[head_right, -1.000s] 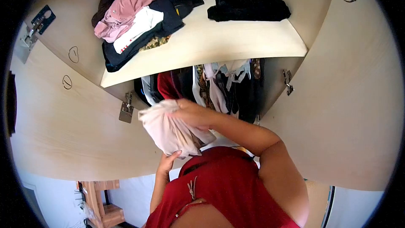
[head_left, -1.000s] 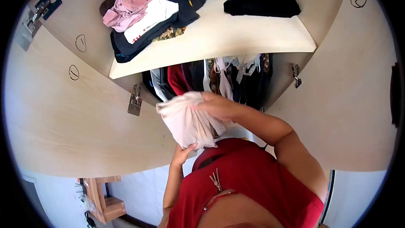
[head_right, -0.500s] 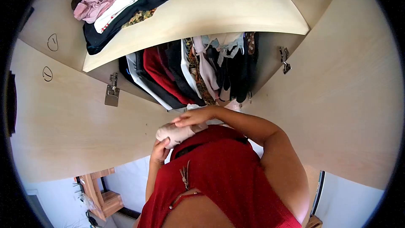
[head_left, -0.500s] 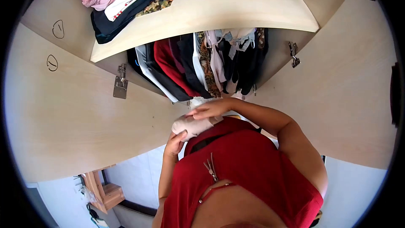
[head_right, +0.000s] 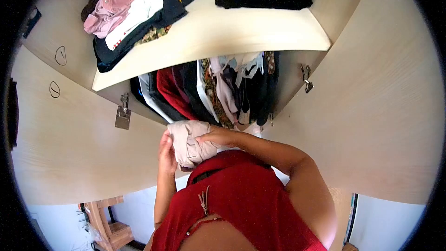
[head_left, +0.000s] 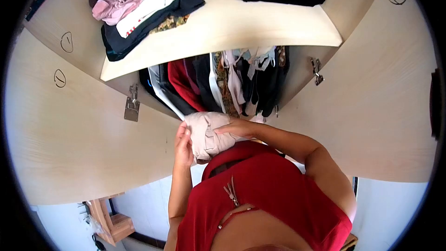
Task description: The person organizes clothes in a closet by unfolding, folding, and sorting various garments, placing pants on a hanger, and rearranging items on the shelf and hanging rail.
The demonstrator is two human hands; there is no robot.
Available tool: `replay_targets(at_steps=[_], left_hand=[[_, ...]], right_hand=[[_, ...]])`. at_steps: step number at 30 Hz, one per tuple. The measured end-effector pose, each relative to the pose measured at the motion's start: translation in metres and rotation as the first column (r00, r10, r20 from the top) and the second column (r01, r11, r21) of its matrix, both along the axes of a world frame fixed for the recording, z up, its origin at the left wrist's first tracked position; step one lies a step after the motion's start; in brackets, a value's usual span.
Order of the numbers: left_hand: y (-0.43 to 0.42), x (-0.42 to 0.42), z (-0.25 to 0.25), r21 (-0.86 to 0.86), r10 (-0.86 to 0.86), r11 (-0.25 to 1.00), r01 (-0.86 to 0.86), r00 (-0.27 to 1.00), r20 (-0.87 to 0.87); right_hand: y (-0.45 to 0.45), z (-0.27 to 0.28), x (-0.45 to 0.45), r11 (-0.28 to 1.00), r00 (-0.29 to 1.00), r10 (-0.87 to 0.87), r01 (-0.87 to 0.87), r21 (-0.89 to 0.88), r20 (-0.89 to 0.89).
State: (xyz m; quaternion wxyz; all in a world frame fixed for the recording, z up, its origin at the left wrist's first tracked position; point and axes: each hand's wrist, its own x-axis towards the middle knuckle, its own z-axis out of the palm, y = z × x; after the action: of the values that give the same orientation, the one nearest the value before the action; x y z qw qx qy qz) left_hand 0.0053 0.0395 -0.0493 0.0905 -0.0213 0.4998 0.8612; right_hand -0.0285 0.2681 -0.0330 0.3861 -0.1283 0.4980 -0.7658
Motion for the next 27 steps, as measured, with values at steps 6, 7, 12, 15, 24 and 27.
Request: replay_targets(at_steps=[6,7,12,15,24,27], left_hand=[[-0.006,-0.030,0.036,-0.112,0.184,0.974,-0.197,0.976,-0.116],[-0.008,-0.034,0.040,-0.128,0.220,0.964,-0.232,0.970,-0.102],[0.000,-0.056,0.079,-0.293,0.242,0.889,-0.352,0.904,-0.352],[0.008,-0.074,0.107,-0.395,0.211,0.773,-0.496,0.789,-0.577],[0.013,-0.188,0.189,-0.246,-0.182,0.239,-0.939,0.206,-0.961],[0.017,-0.223,0.191,-0.266,-0.205,0.137,-0.954,0.235,-0.950]], right_hand=[[0.028,0.066,0.001,0.927,0.937,-0.312,0.337,-0.165,0.157],[0.034,0.087,0.005,0.904,0.919,-0.363,0.387,-0.182,0.154],[0.069,0.142,0.004,0.638,0.734,-0.674,0.635,-0.436,0.082],[0.078,0.190,0.003,0.455,0.463,-0.871,0.637,-0.623,-0.163],[0.167,0.271,-0.137,0.105,-0.783,-0.125,0.600,-0.793,-0.609],[0.176,0.299,-0.175,0.105,-0.750,0.170,0.658,-0.745,-0.639]])
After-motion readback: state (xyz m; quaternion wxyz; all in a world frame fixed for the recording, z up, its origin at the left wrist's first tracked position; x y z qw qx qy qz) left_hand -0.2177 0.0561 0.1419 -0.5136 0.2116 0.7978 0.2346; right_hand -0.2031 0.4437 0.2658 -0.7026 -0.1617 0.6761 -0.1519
